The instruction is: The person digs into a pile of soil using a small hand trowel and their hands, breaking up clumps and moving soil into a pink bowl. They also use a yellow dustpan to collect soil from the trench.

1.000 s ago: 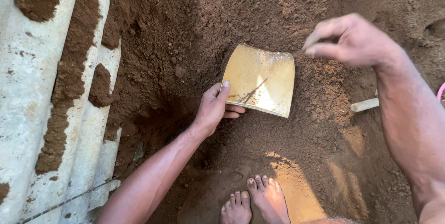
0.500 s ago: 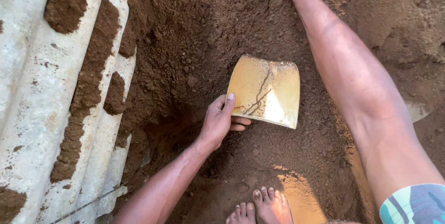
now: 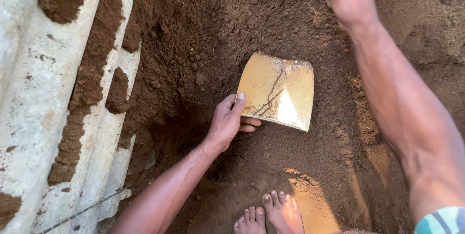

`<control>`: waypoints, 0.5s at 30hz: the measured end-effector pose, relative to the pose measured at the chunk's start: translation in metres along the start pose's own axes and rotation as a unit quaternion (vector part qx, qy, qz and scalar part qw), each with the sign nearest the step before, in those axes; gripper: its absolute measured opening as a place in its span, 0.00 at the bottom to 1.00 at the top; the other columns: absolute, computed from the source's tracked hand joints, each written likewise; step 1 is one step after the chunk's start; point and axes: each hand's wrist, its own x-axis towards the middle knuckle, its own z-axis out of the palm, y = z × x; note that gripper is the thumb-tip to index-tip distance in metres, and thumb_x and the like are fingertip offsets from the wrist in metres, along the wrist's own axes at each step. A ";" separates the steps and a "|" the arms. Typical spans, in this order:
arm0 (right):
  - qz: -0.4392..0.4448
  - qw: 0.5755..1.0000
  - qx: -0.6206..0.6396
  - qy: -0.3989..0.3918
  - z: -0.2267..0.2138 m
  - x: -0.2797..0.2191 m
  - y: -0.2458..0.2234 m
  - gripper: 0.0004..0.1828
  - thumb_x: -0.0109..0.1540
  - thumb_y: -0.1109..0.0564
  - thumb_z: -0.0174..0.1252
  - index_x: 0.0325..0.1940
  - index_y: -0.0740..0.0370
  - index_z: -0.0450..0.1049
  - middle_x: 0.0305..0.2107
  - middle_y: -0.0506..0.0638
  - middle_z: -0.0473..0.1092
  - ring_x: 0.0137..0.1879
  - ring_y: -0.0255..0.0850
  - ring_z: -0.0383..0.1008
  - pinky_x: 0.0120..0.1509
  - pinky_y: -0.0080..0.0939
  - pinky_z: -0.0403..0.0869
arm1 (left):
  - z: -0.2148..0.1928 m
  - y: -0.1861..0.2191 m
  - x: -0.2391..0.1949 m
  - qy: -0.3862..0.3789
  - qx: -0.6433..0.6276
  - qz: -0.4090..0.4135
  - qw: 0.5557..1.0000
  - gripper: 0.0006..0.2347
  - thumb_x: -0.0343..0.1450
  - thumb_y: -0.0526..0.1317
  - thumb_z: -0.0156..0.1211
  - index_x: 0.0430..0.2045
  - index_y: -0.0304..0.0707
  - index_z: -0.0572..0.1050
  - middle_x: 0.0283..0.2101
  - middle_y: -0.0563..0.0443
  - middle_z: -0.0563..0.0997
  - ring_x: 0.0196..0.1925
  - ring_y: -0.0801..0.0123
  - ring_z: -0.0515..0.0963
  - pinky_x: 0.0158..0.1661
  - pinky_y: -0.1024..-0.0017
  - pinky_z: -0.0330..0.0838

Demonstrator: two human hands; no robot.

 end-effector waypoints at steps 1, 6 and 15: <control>0.015 0.997 -0.056 -0.046 -0.010 -0.016 -0.017 0.03 0.68 0.62 0.61 0.39 0.63 0.77 0.27 0.50 0.72 0.27 0.35 0.67 0.29 0.40 0.64 | -0.001 0.000 -0.001 0.001 -0.003 -0.002 1.000 0.20 0.78 0.52 0.38 0.48 0.32 0.70 0.39 0.43 0.84 0.32 0.68 0.86 0.30 0.73 0.83; 0.079 0.915 -0.170 -0.357 -0.020 -0.059 -0.053 0.07 0.60 0.56 0.64 0.41 0.56 0.83 0.36 0.51 0.80 0.40 0.37 0.81 0.45 0.40 0.80 | -0.002 0.004 -0.001 0.003 -0.014 -0.003 1.000 0.20 0.79 0.52 0.38 0.47 0.32 0.70 0.39 0.44 0.84 0.32 0.68 0.86 0.30 0.73 0.83; -0.161 0.949 -0.266 -0.049 0.063 0.040 -0.008 0.09 0.73 0.58 0.61 0.41 0.63 0.81 0.30 0.53 0.78 0.35 0.42 0.77 0.44 0.49 0.76 | -0.008 0.005 -0.021 -0.005 -0.028 -0.015 0.999 0.20 0.79 0.52 0.39 0.48 0.32 0.71 0.38 0.45 0.84 0.31 0.69 0.85 0.29 0.74 0.82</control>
